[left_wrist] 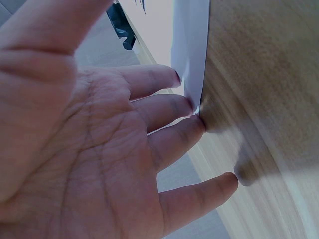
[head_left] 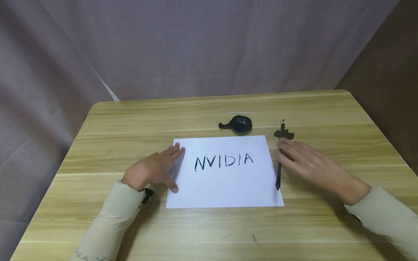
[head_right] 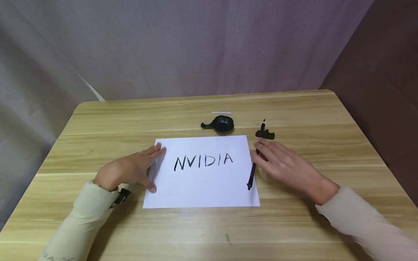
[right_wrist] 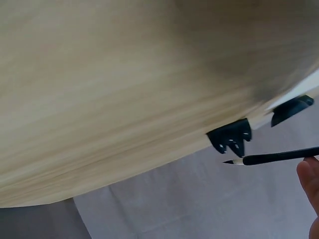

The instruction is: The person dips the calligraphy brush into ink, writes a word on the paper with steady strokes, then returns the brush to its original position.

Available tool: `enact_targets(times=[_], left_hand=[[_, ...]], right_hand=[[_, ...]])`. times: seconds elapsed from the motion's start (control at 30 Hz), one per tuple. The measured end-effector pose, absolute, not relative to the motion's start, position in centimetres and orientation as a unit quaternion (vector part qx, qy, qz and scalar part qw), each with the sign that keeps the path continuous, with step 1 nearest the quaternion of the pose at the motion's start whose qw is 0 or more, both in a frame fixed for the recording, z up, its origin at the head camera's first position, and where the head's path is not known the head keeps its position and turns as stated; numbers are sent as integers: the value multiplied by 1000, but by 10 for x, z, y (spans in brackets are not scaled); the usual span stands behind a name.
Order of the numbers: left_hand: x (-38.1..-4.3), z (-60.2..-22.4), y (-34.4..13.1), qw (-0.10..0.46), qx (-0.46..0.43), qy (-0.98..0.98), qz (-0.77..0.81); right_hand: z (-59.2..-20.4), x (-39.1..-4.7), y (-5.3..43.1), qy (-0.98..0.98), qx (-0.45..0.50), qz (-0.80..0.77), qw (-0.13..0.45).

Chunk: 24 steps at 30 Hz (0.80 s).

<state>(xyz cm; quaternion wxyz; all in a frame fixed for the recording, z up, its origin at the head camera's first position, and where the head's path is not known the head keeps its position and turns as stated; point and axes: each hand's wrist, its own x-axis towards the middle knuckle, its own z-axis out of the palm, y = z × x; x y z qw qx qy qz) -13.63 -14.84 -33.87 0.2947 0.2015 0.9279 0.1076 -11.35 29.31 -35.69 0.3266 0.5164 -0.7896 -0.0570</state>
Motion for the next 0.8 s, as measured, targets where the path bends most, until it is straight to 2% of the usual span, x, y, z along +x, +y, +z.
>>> enact_targets(times=[0.37,0.8], left_hand=[[-135,-338,-149,295,203,927,110],[-136,-339,-147,298,191,929,108]], right_hand=[[-364,-121,307,-812,524,-85,242],[-369,-130,309,-807,525,-101,253]])
